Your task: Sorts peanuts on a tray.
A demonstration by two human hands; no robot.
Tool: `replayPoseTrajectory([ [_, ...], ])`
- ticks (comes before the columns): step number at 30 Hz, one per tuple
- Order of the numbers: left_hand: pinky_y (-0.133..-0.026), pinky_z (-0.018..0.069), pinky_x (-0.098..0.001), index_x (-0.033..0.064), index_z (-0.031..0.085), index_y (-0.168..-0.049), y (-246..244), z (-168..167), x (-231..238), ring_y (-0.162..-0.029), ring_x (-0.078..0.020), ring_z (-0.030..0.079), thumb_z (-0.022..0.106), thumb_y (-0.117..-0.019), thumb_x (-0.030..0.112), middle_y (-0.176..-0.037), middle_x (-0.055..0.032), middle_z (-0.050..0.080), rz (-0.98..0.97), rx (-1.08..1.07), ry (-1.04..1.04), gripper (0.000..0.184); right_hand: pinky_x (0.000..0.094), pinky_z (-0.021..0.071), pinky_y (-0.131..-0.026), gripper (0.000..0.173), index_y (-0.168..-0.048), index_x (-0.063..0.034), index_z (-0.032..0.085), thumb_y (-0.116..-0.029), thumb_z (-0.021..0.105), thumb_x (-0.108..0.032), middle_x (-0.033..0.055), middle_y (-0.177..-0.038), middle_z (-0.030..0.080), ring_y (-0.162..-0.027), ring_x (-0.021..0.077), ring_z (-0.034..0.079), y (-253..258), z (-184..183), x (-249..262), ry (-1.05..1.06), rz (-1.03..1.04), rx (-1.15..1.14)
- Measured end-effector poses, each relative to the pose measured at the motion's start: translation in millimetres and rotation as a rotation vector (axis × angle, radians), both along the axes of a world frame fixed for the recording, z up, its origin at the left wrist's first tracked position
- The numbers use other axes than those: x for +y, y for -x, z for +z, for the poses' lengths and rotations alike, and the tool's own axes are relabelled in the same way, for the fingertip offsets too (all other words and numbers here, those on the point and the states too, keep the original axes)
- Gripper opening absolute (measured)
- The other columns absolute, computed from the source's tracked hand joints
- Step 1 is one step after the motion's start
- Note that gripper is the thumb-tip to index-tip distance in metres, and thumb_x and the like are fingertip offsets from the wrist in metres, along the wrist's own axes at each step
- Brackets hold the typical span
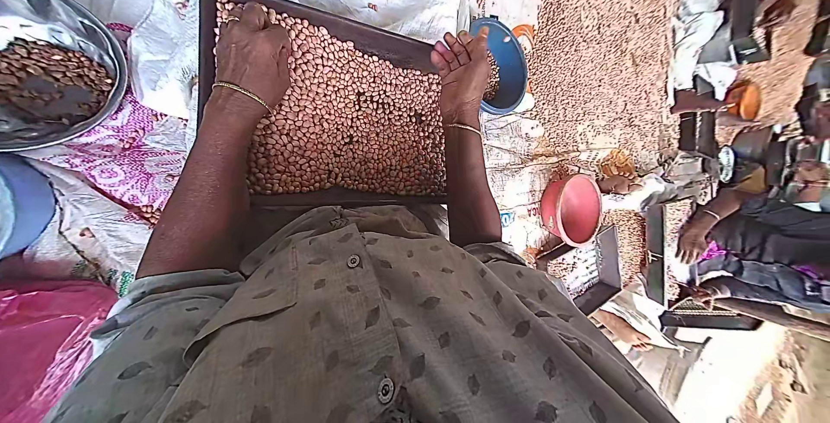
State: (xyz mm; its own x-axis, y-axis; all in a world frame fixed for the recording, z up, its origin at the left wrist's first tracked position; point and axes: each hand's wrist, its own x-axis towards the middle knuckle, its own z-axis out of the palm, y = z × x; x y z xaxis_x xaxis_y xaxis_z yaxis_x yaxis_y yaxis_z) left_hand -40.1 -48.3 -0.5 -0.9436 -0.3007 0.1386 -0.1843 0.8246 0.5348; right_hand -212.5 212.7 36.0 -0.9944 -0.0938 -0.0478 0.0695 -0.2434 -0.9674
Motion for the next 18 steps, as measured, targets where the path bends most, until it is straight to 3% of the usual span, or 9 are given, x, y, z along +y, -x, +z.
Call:
replayPoseTrajectory([
  [3,-0.103,0.0399,-0.0666,-0.0091,0.066,-0.112,-0.4,0.3,-0.5,-0.125,-0.0549,0.050,0.045,-0.1016,0.004,-0.129,-0.0357,0.054,-0.007,0.030,-0.020,0.027,0.0352,0.0625,-0.073,0.024,-0.113,0.0073,0.062,-0.1071,0.044,-0.007,0.0131,-0.100,0.071,-0.085,0.0189,0.072,-40.9,-9.8,-29.1,-0.300,0.392,0.338],
  [5,-0.105,0.0404,-0.0623,-0.0087,0.065,-0.113,-2.5,-0.4,-0.2,-0.126,-0.0523,0.051,0.045,-0.1005,0.004,-0.131,-0.0343,0.053,-0.039,0.115,-0.037,0.027,0.0360,0.0584,-0.091,0.019,-0.111,0.0082,0.070,-0.0969,0.060,0.001,0.0173,-0.112,0.071,-0.106,0.0214,0.069,-64.0,-27.5,-51.6,-0.500,0.688,0.668],
  [7,-0.107,0.0379,-0.0608,-0.0058,0.067,-0.112,-1.3,-5.1,-2.7,-0.126,-0.0512,0.049,0.049,-0.0990,0.008,-0.130,-0.0326,0.054,-0.116,0.206,-0.036,0.026,0.0534,0.0331,-0.118,0.027,-0.118,-0.0102,0.076,-0.0907,0.072,-0.011,0.0112,-0.135,0.067,-0.141,0.0294,0.049,-73.9,-44.2,-65.0,-0.861,0.903,0.932],
  [8,-0.107,0.0358,-0.0647,-0.0045,0.068,-0.112,-0.7,-6.9,-2.9,-0.127,-0.0527,0.048,0.052,-0.0984,0.009,-0.131,-0.0323,0.054,-0.141,0.204,-0.027,0.026,0.0645,0.0211,-0.120,0.029,-0.118,-0.0156,0.077,-0.0887,0.075,-0.016,0.0107,-0.143,0.062,-0.148,0.0344,0.040,-72.2,-51.4,-66.5,-0.991,0.949,0.980],
  [10,-0.106,0.0306,-0.0739,-0.0020,0.070,-0.113,-1.6,-6.2,-0.7,-0.129,-0.0548,0.047,0.056,-0.0984,0.009,-0.133,-0.0313,0.054,-0.146,0.108,0.001,0.022,0.0700,0.0211,-0.118,0.024,-0.108,-0.0171,0.078,-0.0860,0.081,-0.025,0.0103,-0.137,0.064,-0.143,0.0360,0.045,-55.3,-58.8,-55.6,-1.119,0.900,0.953],
  [12,-0.106,0.0285,-0.0761,-0.0019,0.070,-0.113,-1.6,-4.2,0.7,-0.130,-0.0554,0.046,0.056,-0.0993,0.006,-0.133,-0.0318,0.054,-0.120,0.035,0.012,0.021,0.0643,0.0367,-0.108,0.022,-0.105,-0.0135,0.079,-0.0838,0.081,-0.020,0.0127,-0.126,0.067,-0.130,0.0375,0.053,-32.8,-52.5,-31.2,-1.250,0.780,0.865],
  [15,-0.106,0.0292,-0.0745,-0.0032,0.070,-0.112,-0.1,0.0,1.7,-0.129,-0.0559,0.046,0.053,-0.0999,0.003,-0.130,-0.0338,0.054,-0.094,0.000,0.000,0.022,0.0599,0.0478,-0.101,0.018,-0.105,-0.0053,0.077,-0.0879,0.074,-0.010,0.0186,-0.118,0.070,-0.120,0.0397,0.061,-14.0,-34.2,15.3,-1.350,0.739,0.668],
  [17,-0.107,0.0290,-0.0745,-0.0042,0.070,-0.111,0.1,2.3,2.0,-0.129,-0.0566,0.046,0.053,-0.0996,0.002,-0.130,-0.0346,0.054,-0.088,-0.009,-0.013,0.021,0.0498,0.0543,-0.091,0.014,-0.104,-0.0007,0.076,-0.0924,0.070,-0.007,0.0160,-0.109,0.073,-0.102,0.0289,0.069,-12.0,-22.2,42.4,-1.227,0.851,0.529],
  [18,-0.107,0.0293,-0.0740,-0.0045,0.070,-0.110,0.3,2.3,2.5,-0.129,-0.0566,0.046,0.053,-0.0997,0.002,-0.129,-0.0345,0.054,-0.087,-0.011,-0.012,0.021,0.0401,0.0550,-0.079,0.013,-0.104,-0.0019,0.074,-0.0937,0.068,-0.007,0.0108,-0.102,0.073,-0.087,0.0187,0.068,-15.1,-15.8,51.0,-1.121,0.929,0.419],
])
